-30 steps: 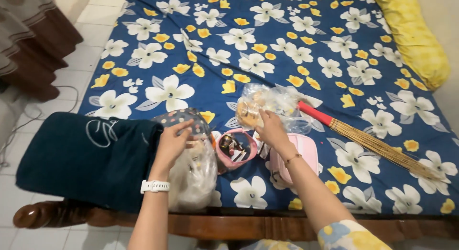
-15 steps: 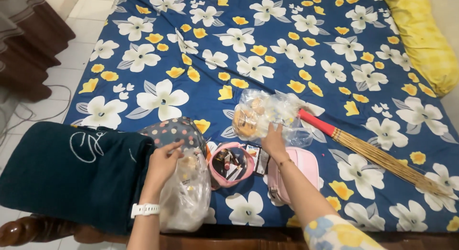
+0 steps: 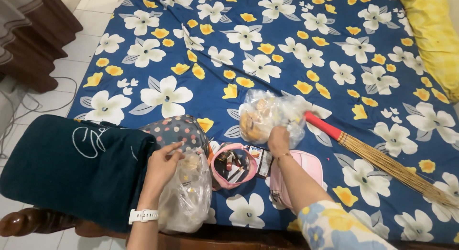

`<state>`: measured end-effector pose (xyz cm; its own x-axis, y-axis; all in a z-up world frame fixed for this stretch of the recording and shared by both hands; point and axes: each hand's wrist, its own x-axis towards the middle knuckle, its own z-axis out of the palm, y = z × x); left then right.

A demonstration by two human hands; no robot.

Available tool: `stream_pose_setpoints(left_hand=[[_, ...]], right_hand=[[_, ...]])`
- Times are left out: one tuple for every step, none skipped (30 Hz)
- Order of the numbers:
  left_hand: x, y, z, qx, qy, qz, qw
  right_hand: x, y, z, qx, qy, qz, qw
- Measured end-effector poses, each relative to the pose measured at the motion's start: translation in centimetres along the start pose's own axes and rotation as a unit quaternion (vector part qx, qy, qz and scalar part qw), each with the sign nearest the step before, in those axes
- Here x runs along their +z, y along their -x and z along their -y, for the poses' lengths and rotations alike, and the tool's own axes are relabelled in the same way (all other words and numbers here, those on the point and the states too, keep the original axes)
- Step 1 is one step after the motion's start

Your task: The recorder organizes makeup products, pouches, and personal items from a bed into a multi-tiered closet.

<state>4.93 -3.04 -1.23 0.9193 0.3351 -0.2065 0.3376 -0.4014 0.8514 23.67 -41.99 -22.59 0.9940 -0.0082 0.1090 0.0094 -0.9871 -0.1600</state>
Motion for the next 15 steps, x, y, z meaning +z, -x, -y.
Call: stream_pose_setpoints(left_hand=[[0.0,0.2,-0.1,0.0,0.0,0.0,1.0],[-0.1,0.3,-0.2,0.004,0.003,-0.002,1.0],[-0.1,0.5,-0.4,0.009,0.006,-0.003,1.0],[-0.3,0.7,-0.6,0.009,0.006,-0.003,1.0],[-0.4,0.9,-0.8,0.006,0.012,-0.005,1.0],[-0.4,1.1,-1.0,0.001,0.018,-0.007,1.0],[-0.5,1.1,-1.1,0.002,0.018,-0.007,1.0],[-0.6,1.2,-1.2,-0.009,0.018,-0.007,1.0],[-0.7,1.3,-1.3,-0.019,0.019,-0.006,1.0],[-0.6,1.3,-1.3,-0.019,0.019,-0.008,1.0],[-0.6,1.4,-1.4,-0.02,0.022,-0.011,1.0],[-0.7,1.4,-1.4,-0.021,0.023,-0.015,0.999],[-0.6,1.1,-0.8,-0.021,0.024,-0.019,0.999],[-0.4,0.9,-0.3,-0.013,0.068,-0.015,0.997],[-0.2,0.7,0.2,-0.004,0.113,-0.011,0.994]], right_hand=[[-3.1,0.6,1.4,0.0,0.0,0.0,1.0],[-6.2,1.2,2.9,0.032,0.031,0.06,0.997],[-9.3,1.7,4.3,0.063,0.062,0.119,0.989],[-10.4,2.0,5.0,0.063,0.062,0.119,0.989],[-11.5,2.2,5.6,0.058,0.007,0.039,0.998],[-12.6,2.5,6.2,0.051,-0.047,-0.042,0.997],[-11.5,2.1,5.8,0.052,-0.047,-0.042,0.997],[-10.4,1.7,5.4,-0.03,-0.059,-0.155,0.986],[-9.3,1.3,5.0,-0.11,-0.07,-0.264,0.956],[-9.2,0.9,5.2,-0.112,-0.071,-0.265,0.955],[-9.2,0.6,5.4,-0.107,-0.17,-0.211,0.957],[-9.1,0.2,5.8,-0.102,-0.267,-0.154,0.946],[-9.7,-0.1,6.5,-0.105,-0.269,-0.154,0.945],[-10.5,-0.4,7.2,-0.098,-0.271,-0.162,0.944],[-11.2,-0.7,7.9,-0.091,-0.274,-0.17,0.942]])
